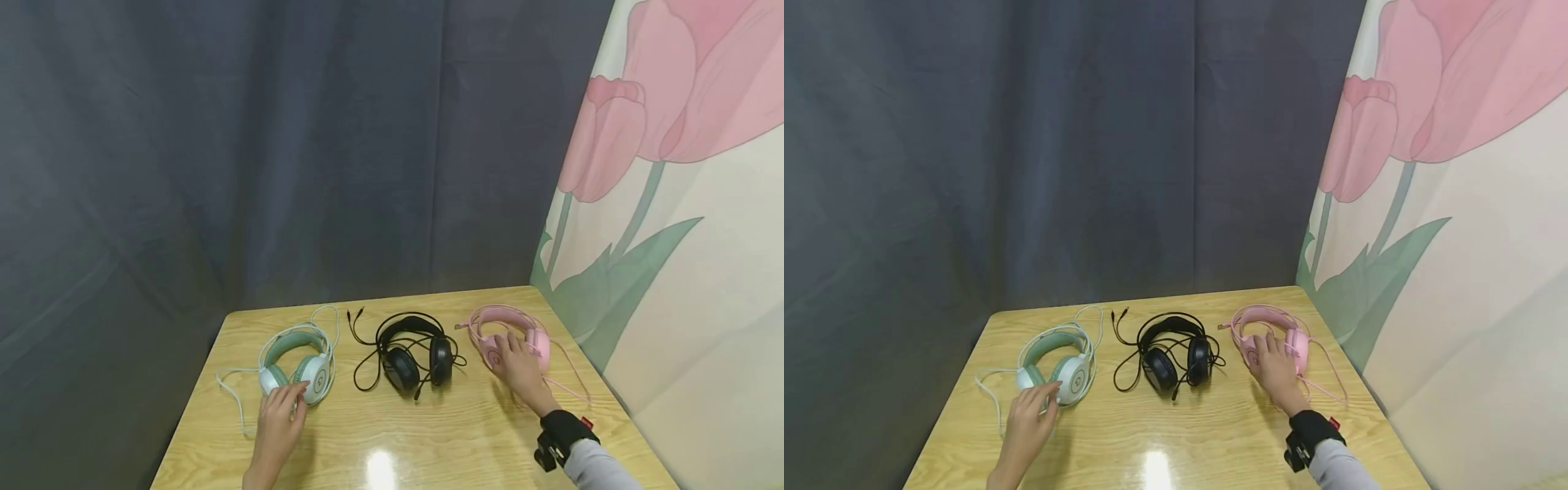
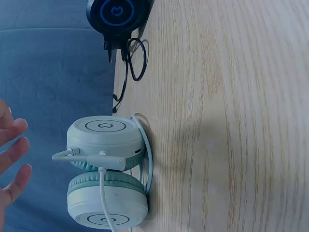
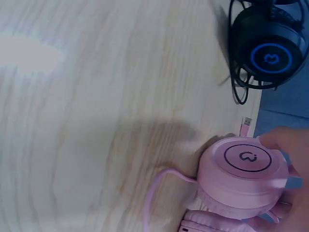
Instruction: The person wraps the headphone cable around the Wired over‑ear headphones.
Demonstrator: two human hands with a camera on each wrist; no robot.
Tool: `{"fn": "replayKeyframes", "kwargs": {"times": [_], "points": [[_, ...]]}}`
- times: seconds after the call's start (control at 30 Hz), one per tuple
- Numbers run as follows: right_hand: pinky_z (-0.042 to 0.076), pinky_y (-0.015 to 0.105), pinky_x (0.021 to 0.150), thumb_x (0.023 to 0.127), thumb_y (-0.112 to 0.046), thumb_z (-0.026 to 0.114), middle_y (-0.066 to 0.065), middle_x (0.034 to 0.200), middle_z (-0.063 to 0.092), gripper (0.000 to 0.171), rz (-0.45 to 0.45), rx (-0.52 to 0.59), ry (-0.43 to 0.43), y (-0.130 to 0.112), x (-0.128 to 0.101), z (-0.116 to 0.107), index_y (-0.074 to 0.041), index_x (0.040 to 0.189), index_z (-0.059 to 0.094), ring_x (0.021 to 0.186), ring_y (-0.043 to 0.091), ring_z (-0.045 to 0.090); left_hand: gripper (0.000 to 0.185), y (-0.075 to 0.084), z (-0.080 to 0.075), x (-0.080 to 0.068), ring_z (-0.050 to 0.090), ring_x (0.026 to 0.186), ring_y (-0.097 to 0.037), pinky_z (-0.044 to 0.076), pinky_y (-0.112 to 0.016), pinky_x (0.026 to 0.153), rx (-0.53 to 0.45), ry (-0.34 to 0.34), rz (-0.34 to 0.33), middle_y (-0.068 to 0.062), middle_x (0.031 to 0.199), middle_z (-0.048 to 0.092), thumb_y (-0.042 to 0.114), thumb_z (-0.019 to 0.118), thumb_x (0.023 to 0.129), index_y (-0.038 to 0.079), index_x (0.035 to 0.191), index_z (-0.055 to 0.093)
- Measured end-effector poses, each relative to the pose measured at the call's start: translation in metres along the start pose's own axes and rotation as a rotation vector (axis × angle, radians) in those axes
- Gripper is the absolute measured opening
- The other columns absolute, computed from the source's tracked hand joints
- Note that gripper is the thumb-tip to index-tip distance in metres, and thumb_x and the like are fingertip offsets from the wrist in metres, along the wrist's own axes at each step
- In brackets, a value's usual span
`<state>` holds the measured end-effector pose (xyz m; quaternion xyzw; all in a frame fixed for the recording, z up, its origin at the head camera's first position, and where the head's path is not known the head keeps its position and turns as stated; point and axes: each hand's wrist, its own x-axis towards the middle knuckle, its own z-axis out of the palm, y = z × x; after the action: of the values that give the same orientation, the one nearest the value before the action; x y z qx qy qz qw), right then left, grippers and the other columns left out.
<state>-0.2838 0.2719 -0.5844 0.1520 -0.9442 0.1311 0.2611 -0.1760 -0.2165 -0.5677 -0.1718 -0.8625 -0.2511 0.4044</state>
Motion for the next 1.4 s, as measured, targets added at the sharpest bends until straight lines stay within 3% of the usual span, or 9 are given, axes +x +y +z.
{"fn": "replayKeyframes", "kwargs": {"times": [0.13,0.33,0.53,0.67,0.93,1.07,1.27,1.4], "points": [[0.051,0.060,0.066,0.071,-0.005,0.083,0.031,0.114,0.056,0.059,0.020,0.013,-0.011,-0.004,-0.001,0.001,0.008,0.122,0.057,0.099,0.050,0.055,0.033,0.000,0.000,-0.002,0.060,0.079,-0.020,0.043,-0.035,0.064,0.001,-0.001,0.002,-0.002,0.087,0.068,-0.009,0.069,0.073,0.005,0.102,0.072],[0.048,0.054,0.065,0.071,-0.014,0.089,0.031,0.116,0.052,0.072,0.087,-0.007,-0.115,-0.005,-0.003,0.000,0.014,0.126,0.053,0.099,0.045,0.050,0.032,-0.001,0.001,-0.003,0.061,0.081,-0.020,0.046,-0.037,0.065,-0.006,-0.014,0.014,-0.003,0.089,0.068,-0.009,0.071,0.072,0.004,0.101,0.072],[0.048,0.059,0.080,0.072,-0.006,0.086,0.031,0.111,0.056,0.060,0.074,0.083,-0.093,0.001,-0.006,0.002,0.012,0.120,0.056,0.098,0.049,0.055,0.032,-0.002,0.006,-0.001,0.062,0.082,-0.021,0.048,-0.039,0.068,-0.020,-0.020,0.013,-0.004,0.091,0.069,-0.010,0.072,0.072,0.004,0.101,0.072],[0.048,0.061,0.082,0.072,0.004,0.082,0.032,0.111,0.058,0.057,0.091,0.158,-0.065,0.007,-0.011,0.000,0.013,0.121,0.055,0.098,0.051,0.057,0.030,-0.001,0.009,0.001,0.062,0.081,-0.019,0.048,-0.038,0.069,-0.043,-0.015,0.009,-0.002,0.090,0.069,-0.010,0.070,0.073,0.005,0.100,0.072],[0.045,0.068,0.073,0.066,0.012,0.078,0.032,0.107,0.058,0.059,0.190,0.279,0.101,0.007,-0.006,-0.031,0.012,0.120,0.054,0.096,0.054,0.057,0.028,-0.001,0.009,0.004,0.062,0.075,-0.018,0.047,-0.032,0.069,-0.091,0.033,-0.035,-0.006,0.086,0.069,-0.011,0.067,0.076,0.000,0.101,0.071],[0.043,0.068,0.075,0.065,0.012,0.077,0.030,0.107,0.059,0.057,0.189,0.335,0.156,-0.002,0.002,-0.048,0.009,0.118,0.055,0.096,0.052,0.058,0.026,-0.001,0.009,0.007,0.063,0.075,-0.019,0.048,-0.030,0.069,-0.112,0.073,-0.058,-0.007,0.086,0.068,-0.012,0.065,0.078,-0.001,0.101,0.071],[0.041,0.059,0.082,0.067,0.013,0.078,0.024,0.110,0.060,0.056,0.142,0.442,0.171,-0.033,0.013,-0.073,0.006,0.119,0.058,0.101,0.043,0.056,0.029,0.000,0.010,0.010,0.054,0.061,-0.005,0.044,-0.013,0.053,-0.107,0.101,-0.056,-0.004,0.083,0.066,-0.016,0.065,0.077,-0.002,0.101,0.071],[0.042,0.058,0.079,0.070,0.007,0.080,0.022,0.112,0.062,0.055,0.097,0.472,0.148,-0.057,0.023,-0.088,0.003,0.121,0.059,0.100,0.041,0.058,0.030,0.003,0.012,0.013,0.051,0.058,0.000,0.042,-0.012,0.049,-0.097,0.107,-0.051,-0.003,0.085,0.067,-0.013,0.063,0.078,0.000,0.103,0.071]]}}
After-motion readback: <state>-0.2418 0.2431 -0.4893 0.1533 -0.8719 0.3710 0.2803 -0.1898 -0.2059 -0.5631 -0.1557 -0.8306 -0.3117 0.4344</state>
